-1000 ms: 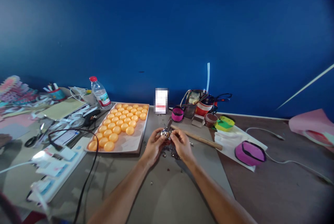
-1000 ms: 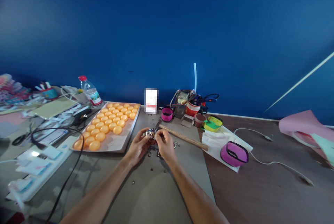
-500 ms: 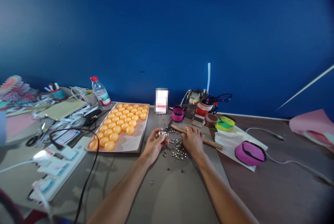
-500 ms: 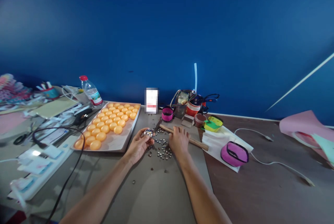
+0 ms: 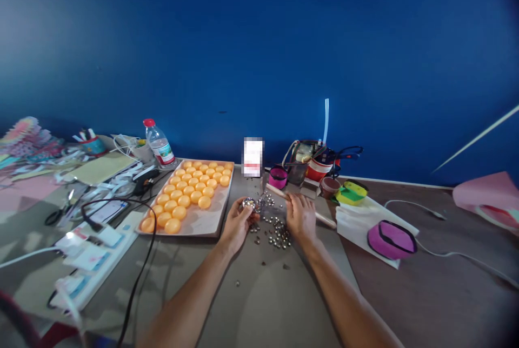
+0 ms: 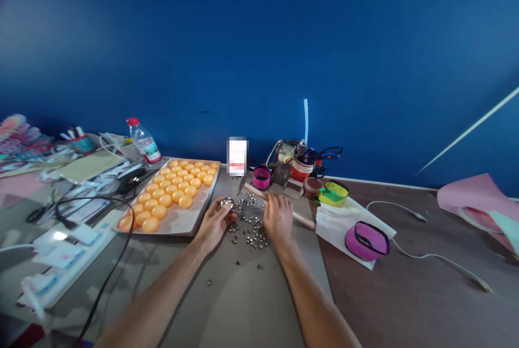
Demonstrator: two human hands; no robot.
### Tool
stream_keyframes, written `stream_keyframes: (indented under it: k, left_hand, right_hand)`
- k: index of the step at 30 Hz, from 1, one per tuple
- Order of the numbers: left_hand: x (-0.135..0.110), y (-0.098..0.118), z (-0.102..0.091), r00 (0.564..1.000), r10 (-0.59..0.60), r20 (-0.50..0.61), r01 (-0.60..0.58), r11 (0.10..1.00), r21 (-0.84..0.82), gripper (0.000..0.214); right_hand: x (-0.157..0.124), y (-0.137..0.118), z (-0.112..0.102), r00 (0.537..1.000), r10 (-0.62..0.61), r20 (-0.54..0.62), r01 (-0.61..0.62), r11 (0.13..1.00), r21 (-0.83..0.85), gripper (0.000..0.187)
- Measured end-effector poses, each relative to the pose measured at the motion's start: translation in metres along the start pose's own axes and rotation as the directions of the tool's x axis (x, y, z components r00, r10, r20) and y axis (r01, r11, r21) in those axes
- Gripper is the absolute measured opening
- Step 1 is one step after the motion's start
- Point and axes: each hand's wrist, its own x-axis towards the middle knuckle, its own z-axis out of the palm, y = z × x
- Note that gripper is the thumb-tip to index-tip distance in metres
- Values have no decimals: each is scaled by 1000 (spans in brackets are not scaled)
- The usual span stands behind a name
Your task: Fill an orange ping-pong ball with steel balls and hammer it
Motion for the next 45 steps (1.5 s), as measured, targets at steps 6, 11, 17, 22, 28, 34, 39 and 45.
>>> stream_keyframes:
  k: [6, 11, 17, 22, 28, 34, 39, 45]
  left_hand:
    - [3, 5, -3, 1000, 28, 9, -28, 999, -44, 34]
    - [1, 6, -2, 999, 37, 10, -37, 999, -40, 37]
    - [2, 6, -3, 999, 50, 12, -49, 998, -44, 33]
    - [3, 11, -2, 998, 60, -23, -61, 995, -75, 30]
    - [0, 9, 0, 998, 56, 8, -56, 998, -34, 34]
    - [1, 6, -1, 998, 58, 24, -58, 998, -12, 34]
    - [3, 7, -3, 997, 73, -11, -73, 997, -18, 36]
    - [2, 8, -2, 997, 78, -7, -78, 997, 13, 33]
  right_hand:
    - [-1, -10, -9, 989, -148, -12, 148, 971, 188, 23]
    - [-1, -13, -15, 992, -126, 22, 119, 970, 213, 23]
    - [-1, -17, -19, 992, -127, 14, 121, 969, 217, 20]
    - [-3, -18, -17, 996, -89, -18, 91, 979, 181, 17]
    - [-2, -20, -11, 997, -73, -34, 76, 989, 124, 19]
    - [-2, -21, -12, 996, -39, -85, 52, 986, 158, 24]
    - [-3, -22, -11, 997, -69, 19, 66, 991, 117, 20]
    - [-3, -22, -12, 999, -36, -40, 41, 990, 134, 23]
